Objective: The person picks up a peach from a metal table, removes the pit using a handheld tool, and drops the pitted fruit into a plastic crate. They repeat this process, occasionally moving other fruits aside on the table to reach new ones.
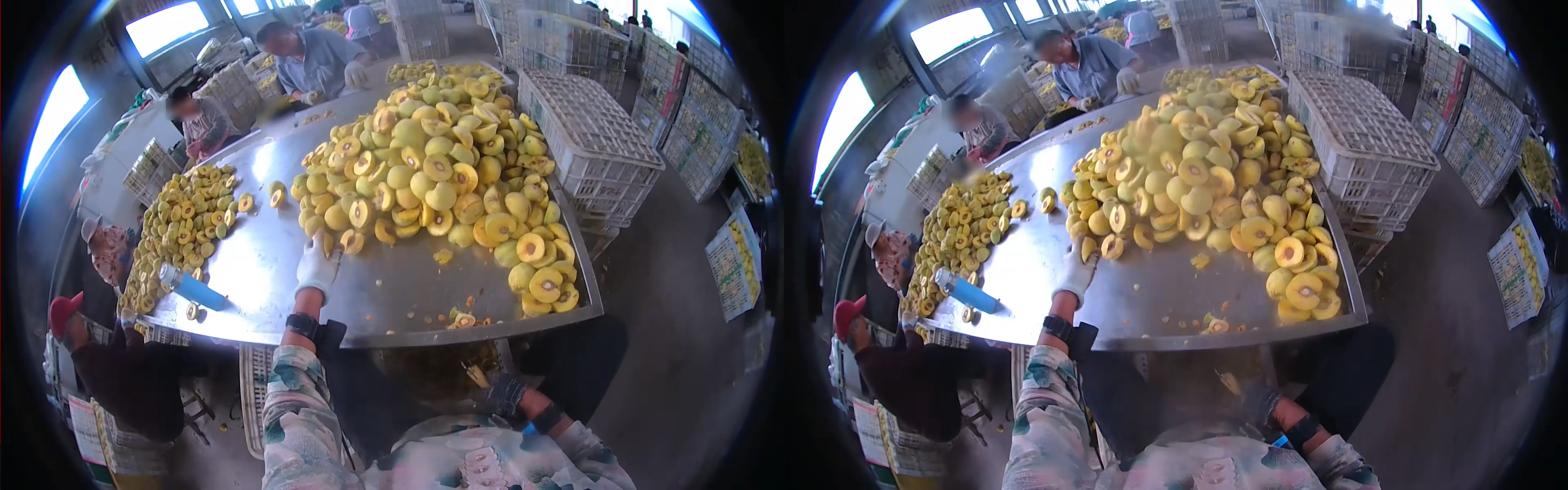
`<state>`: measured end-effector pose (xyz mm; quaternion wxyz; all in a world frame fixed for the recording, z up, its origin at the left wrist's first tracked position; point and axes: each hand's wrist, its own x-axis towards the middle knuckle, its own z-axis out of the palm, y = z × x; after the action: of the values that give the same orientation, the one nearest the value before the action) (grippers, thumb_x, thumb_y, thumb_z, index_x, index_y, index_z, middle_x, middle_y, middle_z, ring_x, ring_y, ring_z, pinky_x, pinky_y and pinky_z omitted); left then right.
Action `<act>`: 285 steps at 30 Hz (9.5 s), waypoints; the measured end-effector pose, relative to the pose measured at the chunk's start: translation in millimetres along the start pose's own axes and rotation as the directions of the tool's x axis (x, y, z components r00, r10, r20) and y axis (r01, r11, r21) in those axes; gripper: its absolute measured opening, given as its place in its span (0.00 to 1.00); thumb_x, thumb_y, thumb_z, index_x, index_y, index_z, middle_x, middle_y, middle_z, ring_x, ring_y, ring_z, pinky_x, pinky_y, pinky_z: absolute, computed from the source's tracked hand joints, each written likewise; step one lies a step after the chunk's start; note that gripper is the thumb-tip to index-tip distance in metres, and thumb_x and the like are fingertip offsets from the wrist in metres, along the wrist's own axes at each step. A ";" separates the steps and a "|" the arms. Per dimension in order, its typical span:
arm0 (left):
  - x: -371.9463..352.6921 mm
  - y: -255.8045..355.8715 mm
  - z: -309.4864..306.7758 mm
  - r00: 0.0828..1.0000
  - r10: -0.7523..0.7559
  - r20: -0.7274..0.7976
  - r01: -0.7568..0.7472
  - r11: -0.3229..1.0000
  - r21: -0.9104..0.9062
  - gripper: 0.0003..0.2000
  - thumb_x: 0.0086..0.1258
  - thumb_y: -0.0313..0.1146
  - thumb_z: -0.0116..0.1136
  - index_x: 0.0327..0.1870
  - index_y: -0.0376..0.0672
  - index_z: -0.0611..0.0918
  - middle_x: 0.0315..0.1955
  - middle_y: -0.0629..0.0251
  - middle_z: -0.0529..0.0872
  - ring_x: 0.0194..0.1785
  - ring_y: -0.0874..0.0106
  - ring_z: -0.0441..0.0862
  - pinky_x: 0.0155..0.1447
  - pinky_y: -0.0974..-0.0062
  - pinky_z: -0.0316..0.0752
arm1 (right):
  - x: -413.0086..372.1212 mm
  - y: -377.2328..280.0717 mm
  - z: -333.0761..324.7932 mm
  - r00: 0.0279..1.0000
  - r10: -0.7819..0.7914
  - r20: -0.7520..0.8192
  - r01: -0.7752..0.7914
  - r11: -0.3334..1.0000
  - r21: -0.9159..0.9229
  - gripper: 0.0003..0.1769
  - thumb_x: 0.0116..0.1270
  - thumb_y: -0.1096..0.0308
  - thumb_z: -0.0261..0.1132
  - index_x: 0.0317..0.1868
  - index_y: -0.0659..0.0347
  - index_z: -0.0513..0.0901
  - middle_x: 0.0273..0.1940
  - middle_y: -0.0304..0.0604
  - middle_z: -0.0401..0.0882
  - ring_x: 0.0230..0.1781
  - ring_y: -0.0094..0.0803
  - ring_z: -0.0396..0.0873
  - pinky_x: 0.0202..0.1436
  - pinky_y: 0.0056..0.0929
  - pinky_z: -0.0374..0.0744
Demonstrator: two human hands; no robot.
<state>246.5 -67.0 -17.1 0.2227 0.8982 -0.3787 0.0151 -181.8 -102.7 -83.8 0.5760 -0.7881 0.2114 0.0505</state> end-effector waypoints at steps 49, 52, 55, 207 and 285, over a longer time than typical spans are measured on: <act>-210.8 134.9 -2.9 0.980 -0.131 0.148 0.162 0.105 -0.981 0.23 0.73 0.49 0.45 0.32 0.34 0.79 0.26 0.61 0.83 0.29 0.75 0.79 0.33 0.81 0.72 | 30.3 -66.8 41.1 0.802 -0.533 -0.271 0.468 0.841 -0.271 0.09 0.69 0.65 0.55 0.45 0.60 0.75 0.36 0.38 0.76 0.36 0.27 0.75 0.39 0.23 0.75; -211.8 136.1 -2.1 0.977 -0.162 0.142 0.174 0.208 -0.963 0.23 0.72 0.49 0.46 0.30 0.34 0.79 0.25 0.62 0.83 0.28 0.77 0.79 0.30 0.83 0.69 | 25.3 -72.2 34.5 0.600 -0.793 -0.107 0.453 0.447 -0.772 0.08 0.69 0.68 0.54 0.44 0.60 0.76 0.35 0.37 0.76 0.34 0.25 0.75 0.38 0.22 0.75; -209.6 131.0 -4.2 0.960 -0.078 0.269 0.280 0.193 -0.941 0.23 0.71 0.50 0.48 0.29 0.34 0.79 0.24 0.62 0.83 0.27 0.77 0.78 0.30 0.83 0.69 | 18.4 -86.4 29.4 0.999 -0.024 0.047 -0.010 0.789 0.614 0.08 0.68 0.67 0.55 0.45 0.59 0.77 0.36 0.36 0.77 0.35 0.24 0.75 0.39 0.21 0.75; -188.6 127.8 -5.5 0.994 0.026 0.102 0.098 0.116 -0.988 0.29 0.72 0.56 0.39 0.45 0.32 0.77 0.34 0.61 0.81 0.35 0.75 0.76 0.41 0.79 0.75 | 19.3 -129.0 13.8 0.977 0.207 -0.047 -0.087 0.592 0.801 0.09 0.67 0.62 0.58 0.44 0.55 0.75 0.23 0.31 0.72 0.17 0.21 0.70 0.17 0.20 0.69; -225.9 136.0 -9.6 0.908 0.220 0.357 0.411 -0.306 -0.859 0.22 0.74 0.48 0.39 0.44 0.34 0.76 0.35 0.56 0.82 0.27 0.73 0.78 0.29 0.76 0.73 | 9.2 -60.1 51.2 0.977 0.066 0.202 -0.199 -0.050 0.979 0.15 0.69 0.57 0.56 0.47 0.60 0.71 0.30 0.39 0.71 0.21 0.22 0.72 0.21 0.20 0.73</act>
<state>-6.5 5.6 0.2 0.7724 0.3555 -0.1887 -0.4914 -141.7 -42.9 -50.5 0.9669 -0.1057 0.2308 -0.0253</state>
